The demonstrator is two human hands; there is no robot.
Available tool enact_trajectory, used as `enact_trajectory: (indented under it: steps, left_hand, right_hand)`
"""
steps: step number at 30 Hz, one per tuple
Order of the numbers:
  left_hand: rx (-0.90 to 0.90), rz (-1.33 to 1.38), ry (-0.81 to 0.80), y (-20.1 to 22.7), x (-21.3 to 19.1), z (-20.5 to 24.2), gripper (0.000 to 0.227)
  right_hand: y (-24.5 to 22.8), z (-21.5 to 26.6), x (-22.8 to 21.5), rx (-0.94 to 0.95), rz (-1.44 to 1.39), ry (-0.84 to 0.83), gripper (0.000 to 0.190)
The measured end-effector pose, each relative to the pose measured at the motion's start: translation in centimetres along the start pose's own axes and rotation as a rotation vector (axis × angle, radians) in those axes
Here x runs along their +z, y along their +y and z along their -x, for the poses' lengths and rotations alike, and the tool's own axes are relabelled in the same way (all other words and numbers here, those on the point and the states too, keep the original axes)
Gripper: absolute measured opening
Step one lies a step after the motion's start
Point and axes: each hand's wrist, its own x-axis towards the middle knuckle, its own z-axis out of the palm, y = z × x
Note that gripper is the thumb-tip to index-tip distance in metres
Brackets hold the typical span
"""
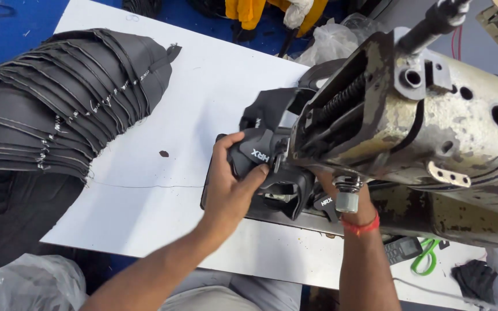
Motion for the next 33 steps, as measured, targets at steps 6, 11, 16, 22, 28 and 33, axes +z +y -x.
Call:
enact_trajectory:
  steps: [6,11,16,22,28,33]
  left_hand:
    - [0.225,-0.101,0.134,-1.0,0.6,1.4,0.060]
    - [0.271,-0.066,0.105,-1.4,0.8,1.5,0.063]
    - [0.193,-0.275,0.104,0.6,0.2,1.0,0.062]
    - [0.133,-0.637,-0.032,2.9,-1.1,-1.0,0.061]
    - [0.279,-0.748,-0.184,4.2,-1.1,-1.9,0.062]
    - [0.082,-0.863,-0.309,7.2,-0.7,-3.5,0.064]
  right_hand:
    - [2.8,0.0,1.0,-0.037,0.204,-0.027,0.027]
    - [7.1,1.3,2.3,-0.062,0.373,-0.041,0.031]
    - [10.4,2.7,4.3,-0.084,0.526,-0.049,0.036]
    - [9.9,3.6,4.4,-0.167,0.721,-0.011,0.043]
    - [8.8,5.1,5.9,-0.053,0.525,0.033,0.045]
    - [-1.1,3.2,3.4,-0.078,0.765,0.172,0.048]
